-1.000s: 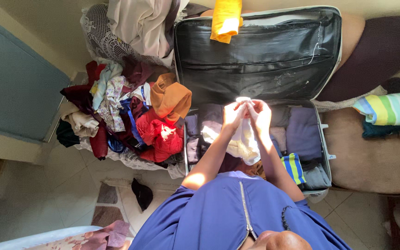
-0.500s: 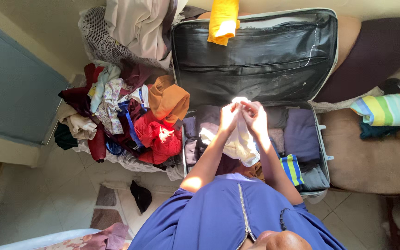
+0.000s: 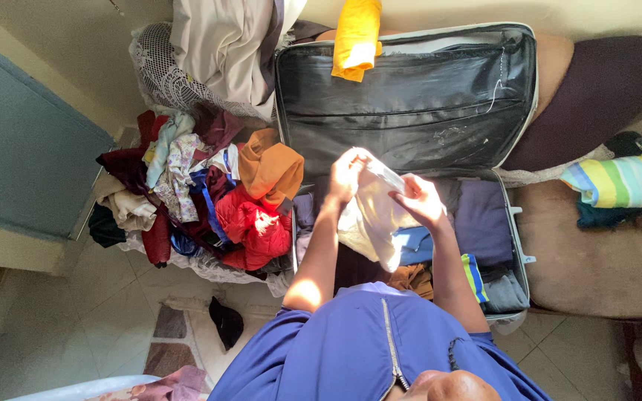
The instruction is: The person picks up clothing items from a pile, folds them by hand, and places them into an open suitcase.
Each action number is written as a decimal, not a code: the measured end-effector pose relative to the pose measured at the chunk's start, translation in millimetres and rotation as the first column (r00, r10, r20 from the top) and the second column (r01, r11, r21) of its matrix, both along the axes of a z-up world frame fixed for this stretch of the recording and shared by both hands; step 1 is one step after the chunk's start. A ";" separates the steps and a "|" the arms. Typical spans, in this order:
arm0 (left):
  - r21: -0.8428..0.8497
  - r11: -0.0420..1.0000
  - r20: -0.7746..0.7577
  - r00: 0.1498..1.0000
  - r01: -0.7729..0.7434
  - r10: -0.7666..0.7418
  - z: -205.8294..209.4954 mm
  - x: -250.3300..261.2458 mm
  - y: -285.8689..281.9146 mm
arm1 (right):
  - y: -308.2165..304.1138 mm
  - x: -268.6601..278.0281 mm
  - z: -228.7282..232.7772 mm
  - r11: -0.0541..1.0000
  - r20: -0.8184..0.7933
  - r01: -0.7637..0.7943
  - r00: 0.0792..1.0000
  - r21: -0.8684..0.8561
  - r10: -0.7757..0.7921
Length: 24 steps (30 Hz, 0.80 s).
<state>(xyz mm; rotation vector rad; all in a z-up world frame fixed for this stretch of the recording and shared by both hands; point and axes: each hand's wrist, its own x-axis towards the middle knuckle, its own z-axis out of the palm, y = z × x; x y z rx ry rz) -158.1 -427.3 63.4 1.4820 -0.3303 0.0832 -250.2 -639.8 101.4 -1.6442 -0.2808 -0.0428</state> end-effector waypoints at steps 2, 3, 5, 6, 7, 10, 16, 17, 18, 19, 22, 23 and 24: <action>-0.155 0.987 0.064 0.996 -0.046 0.056 -6.9 12.3 13.1 | -7.0 -2.3 -4.4 0.999 0.028 0.043 0.999 -0.024 -0.042; -0.154 0.987 0.065 0.996 -0.047 0.057 -7.2 14.1 19.9 | -12.2 -4.5 -6.2 0.999 0.028 0.042 0.999 -0.023 -0.041; -0.356 0.933 0.126 0.987 -0.046 0.096 3.2 12.6 33.5 | -25.0 -7.5 -10.3 0.991 -0.021 0.107 0.994 -0.078 -0.109; -0.356 0.933 0.127 0.987 -0.046 0.097 12.3 6.6 40.7 | -30.2 -6.0 -13.6 0.991 -0.020 0.106 0.994 -0.077 -0.108; -0.330 0.937 0.061 0.988 -0.113 0.140 22.8 -2.8 48.5 | -35.3 -3.6 -17.8 0.986 0.031 0.132 0.991 -0.098 -0.129; -0.277 0.935 -0.037 0.975 -0.223 0.221 56.1 -14.4 61.2 | -55.2 1.1 -31.0 0.961 0.125 0.229 0.969 -0.156 -0.211; -0.387 0.918 -0.127 0.991 -0.084 0.038 49.0 -15.8 85.2 | -64.9 -14.9 5.2 0.872 -0.023 0.195 0.978 0.449 -0.207; -0.573 0.820 -0.200 0.971 -0.004 -0.134 45.6 -16.1 90.1 | -67.7 -21.8 17.6 0.809 -0.012 0.137 0.987 0.571 -0.158; -0.573 0.819 -0.200 0.971 -0.004 -0.135 45.6 -14.2 94.8 | -70.6 -25.1 28.8 0.809 -0.012 0.137 0.987 0.571 -0.159; -0.651 0.749 -0.171 0.938 0.121 -0.300 47.6 -14.1 100.7 | -72.8 -28.5 36.4 0.795 -0.019 0.073 0.997 0.603 -0.077; -0.719 0.664 -0.145 0.889 0.206 -0.434 52.4 -14.9 100.6 | -72.5 -23.3 36.5 0.780 -0.076 0.038 0.997 0.625 0.012; -0.717 0.673 -0.154 0.899 0.183 -0.409 50.9 -14.0 97.8 | -71.8 -18.3 31.2 0.788 -0.124 0.059 0.992 0.613 0.022; -0.718 0.672 -0.154 0.899 0.183 -0.409 46.0 -15.0 95.2 | -70.1 -15.4 23.7 0.788 -0.124 0.059 0.992 0.613 0.022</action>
